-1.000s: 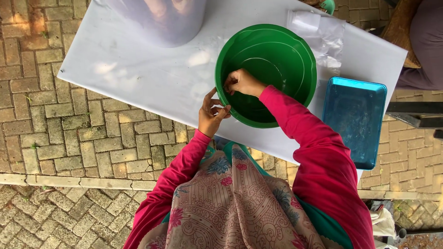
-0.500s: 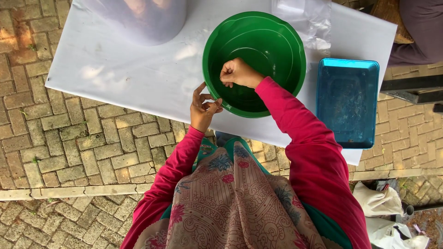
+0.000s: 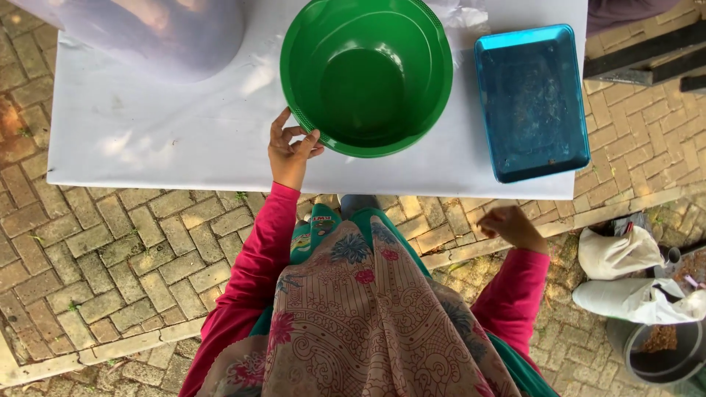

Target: The person places a green bowl on a scale, then picks up taro roots from a large container and places them in the bowl to weigh them. They then take the weighed taro and place it into a plastic bag, sealing the bag before setting it aside.

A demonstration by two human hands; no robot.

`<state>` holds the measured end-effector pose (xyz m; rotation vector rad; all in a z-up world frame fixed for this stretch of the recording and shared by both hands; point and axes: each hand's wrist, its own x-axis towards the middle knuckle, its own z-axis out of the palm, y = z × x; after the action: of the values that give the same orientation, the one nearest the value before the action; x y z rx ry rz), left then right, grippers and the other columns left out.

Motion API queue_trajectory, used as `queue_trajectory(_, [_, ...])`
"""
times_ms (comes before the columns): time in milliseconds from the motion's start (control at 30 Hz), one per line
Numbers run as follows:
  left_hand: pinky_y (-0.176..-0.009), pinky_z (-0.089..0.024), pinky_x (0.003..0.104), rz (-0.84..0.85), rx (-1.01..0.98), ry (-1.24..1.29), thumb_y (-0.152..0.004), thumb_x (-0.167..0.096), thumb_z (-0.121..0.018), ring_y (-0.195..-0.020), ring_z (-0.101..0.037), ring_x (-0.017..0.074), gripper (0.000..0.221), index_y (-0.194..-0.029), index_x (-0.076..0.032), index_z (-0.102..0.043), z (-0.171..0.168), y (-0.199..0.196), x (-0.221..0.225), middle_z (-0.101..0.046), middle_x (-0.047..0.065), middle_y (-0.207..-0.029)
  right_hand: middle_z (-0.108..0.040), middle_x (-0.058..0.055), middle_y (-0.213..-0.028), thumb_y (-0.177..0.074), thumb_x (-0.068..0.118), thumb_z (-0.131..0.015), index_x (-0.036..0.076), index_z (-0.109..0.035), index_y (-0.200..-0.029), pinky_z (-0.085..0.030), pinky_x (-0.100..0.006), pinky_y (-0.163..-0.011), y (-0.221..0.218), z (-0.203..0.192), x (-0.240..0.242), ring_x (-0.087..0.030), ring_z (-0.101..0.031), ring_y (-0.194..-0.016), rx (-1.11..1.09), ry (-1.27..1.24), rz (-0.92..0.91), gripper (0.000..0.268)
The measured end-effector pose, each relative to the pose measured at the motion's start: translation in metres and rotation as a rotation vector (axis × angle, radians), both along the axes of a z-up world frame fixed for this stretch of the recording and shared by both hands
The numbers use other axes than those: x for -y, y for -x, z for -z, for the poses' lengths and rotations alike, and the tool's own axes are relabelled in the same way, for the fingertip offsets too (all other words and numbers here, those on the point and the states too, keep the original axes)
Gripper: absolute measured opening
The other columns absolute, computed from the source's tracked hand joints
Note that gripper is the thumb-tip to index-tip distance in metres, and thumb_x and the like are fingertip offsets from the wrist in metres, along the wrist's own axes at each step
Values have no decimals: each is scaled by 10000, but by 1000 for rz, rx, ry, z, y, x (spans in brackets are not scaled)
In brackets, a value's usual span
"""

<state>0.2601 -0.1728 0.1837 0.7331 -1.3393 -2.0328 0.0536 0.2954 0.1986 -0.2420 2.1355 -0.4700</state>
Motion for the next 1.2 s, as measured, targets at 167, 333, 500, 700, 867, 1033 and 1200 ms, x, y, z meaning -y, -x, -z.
queue_trajectory(167, [-699,-697,352,24,-2,24,-935,5,-736,-829,-770,218,716,-1550,-38,-373,5,7,18,-709,127,-1098,-701,-181,-873,-886,140,-820,-60,-755,-851,-569,-347,-678,-36,137,-94,-201,-648,-674,-189,-573,121,213])
queue_trajectory(333, [-691,-706,358,27,18,36,-940,-5,-726,-821,-776,217,677,-1539,-39,-410,1,12,35,-719,124,-1106,-750,-105,-781,-1031,300,-673,60,-768,-901,-514,-376,-527,-27,114,4,-208,-601,-556,-459,-106,51,289])
queue_trajectory(500, [-683,-702,351,0,83,38,-951,-33,-722,-797,-767,207,640,-1526,-40,-441,-5,15,44,-716,115,-1073,-733,-81,-1142,-1028,405,-597,-6,-591,-1353,-613,-319,-844,0,66,184,-182,-735,-947,-81,992,412,525])
queue_trajectory(700, [-685,-694,351,-27,89,40,-944,-36,-722,-813,-758,207,625,-1513,-27,-464,1,12,55,-698,107,-1088,-678,-45,-1010,-998,65,-640,-46,-595,-1313,-530,-269,-773,43,176,260,-130,-607,-894,-126,1076,373,337])
queue_trajectory(867, [-681,-692,341,-78,109,24,-943,-37,-716,-819,-761,198,625,-1511,-24,-455,-4,16,69,-695,116,-1108,-664,-82,-1015,-904,-92,-658,-50,-635,-1198,-508,-281,-751,57,194,290,-155,-611,-893,-339,964,231,298])
queue_trajectory(1033, [-682,-697,341,-118,96,29,-953,-43,-722,-809,-747,180,625,-1519,-13,-458,-1,32,97,-690,126,-1102,-651,-89,-1158,-837,-106,-672,-33,-667,-1140,-557,-279,-755,72,156,338,-169,-683,-914,-415,1044,119,312])
queue_trajectory(1200, [-649,-691,344,-124,135,35,-918,-77,-732,-768,-746,178,653,-1505,-12,-452,-10,35,101,-719,114,-1075,-688,-90,-1074,-890,-65,-700,-39,-651,-1154,-591,-288,-742,92,167,340,-176,-694,-869,-260,987,99,271])
